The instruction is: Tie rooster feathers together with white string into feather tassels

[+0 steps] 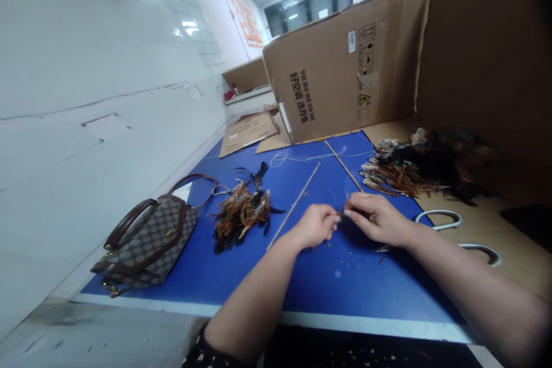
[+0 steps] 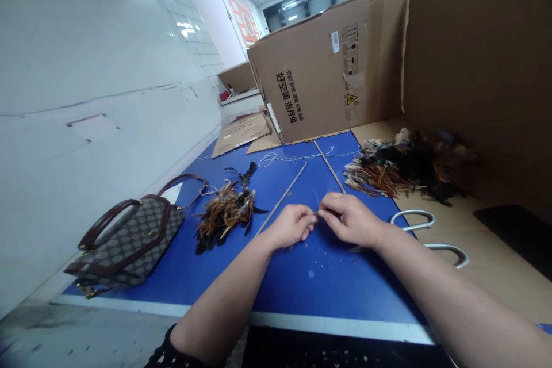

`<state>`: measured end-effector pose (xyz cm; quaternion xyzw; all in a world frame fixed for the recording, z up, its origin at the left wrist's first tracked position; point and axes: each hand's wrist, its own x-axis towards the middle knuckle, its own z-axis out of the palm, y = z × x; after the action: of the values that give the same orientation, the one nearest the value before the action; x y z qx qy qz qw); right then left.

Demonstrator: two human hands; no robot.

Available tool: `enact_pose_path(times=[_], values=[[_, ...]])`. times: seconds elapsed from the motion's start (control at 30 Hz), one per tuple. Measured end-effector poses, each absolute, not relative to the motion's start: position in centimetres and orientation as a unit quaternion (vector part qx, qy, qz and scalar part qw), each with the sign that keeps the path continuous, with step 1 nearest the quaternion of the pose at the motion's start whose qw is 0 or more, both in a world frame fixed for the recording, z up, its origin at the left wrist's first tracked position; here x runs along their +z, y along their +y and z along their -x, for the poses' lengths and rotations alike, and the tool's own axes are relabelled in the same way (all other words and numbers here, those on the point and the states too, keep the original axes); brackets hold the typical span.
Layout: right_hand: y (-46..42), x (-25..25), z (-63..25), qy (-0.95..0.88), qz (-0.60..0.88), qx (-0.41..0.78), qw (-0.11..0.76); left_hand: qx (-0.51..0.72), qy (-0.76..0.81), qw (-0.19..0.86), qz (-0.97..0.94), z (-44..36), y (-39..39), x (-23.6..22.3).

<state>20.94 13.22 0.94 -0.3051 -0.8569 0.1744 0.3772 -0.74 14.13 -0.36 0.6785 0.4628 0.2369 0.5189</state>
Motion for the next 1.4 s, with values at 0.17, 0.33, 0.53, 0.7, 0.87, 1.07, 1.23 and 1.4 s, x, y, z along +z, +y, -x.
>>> enact_pose_path(times=[0.17, 0.33, 0.53, 0.7, 0.87, 1.07, 1.23, 1.4], values=[[13.3, 0.5, -20.5, -0.809, 0.335, 0.252, 0.412, 0.208, 0.375, 0.542, -0.723, 0.4, 13.2, 0.0], [13.5, 0.6, -20.4, -0.753, 0.393, 0.287, 0.442, 0.269, 0.358, 0.616, -0.648, 0.6, 13.2, 0.8], [13.6, 0.6, -20.6, -0.728, 0.408, 0.29, 0.468, 0.353, 0.306, 0.688, -0.556, 0.5, 13.4, 1.1], [13.7, 0.4, -20.6, -0.714, 0.409, 0.298, 0.484, 0.415, 0.289, 0.711, -0.489, 0.2, 13.7, 1.3], [13.5, -0.3, -20.3, -0.738, 0.402, 0.269, 0.471, 0.451, 0.308, 0.707, -0.449, 0.0, 14.2, 0.9], [12.6, -0.1, -19.6, -0.83, 0.355, 0.188, 0.386, 0.423, 0.45, 0.605, -0.503, -0.3, 14.8, -0.8], [12.3, 0.5, -19.5, -0.854, 0.323, 0.194, 0.358, 0.326, 0.449, 0.43, -0.713, 0.3, 14.7, -1.3], [13.3, 0.3, -20.4, -0.817, 0.357, 0.25, 0.377, 0.318, 0.273, 0.324, -0.848, 0.5, 13.9, -0.2]])
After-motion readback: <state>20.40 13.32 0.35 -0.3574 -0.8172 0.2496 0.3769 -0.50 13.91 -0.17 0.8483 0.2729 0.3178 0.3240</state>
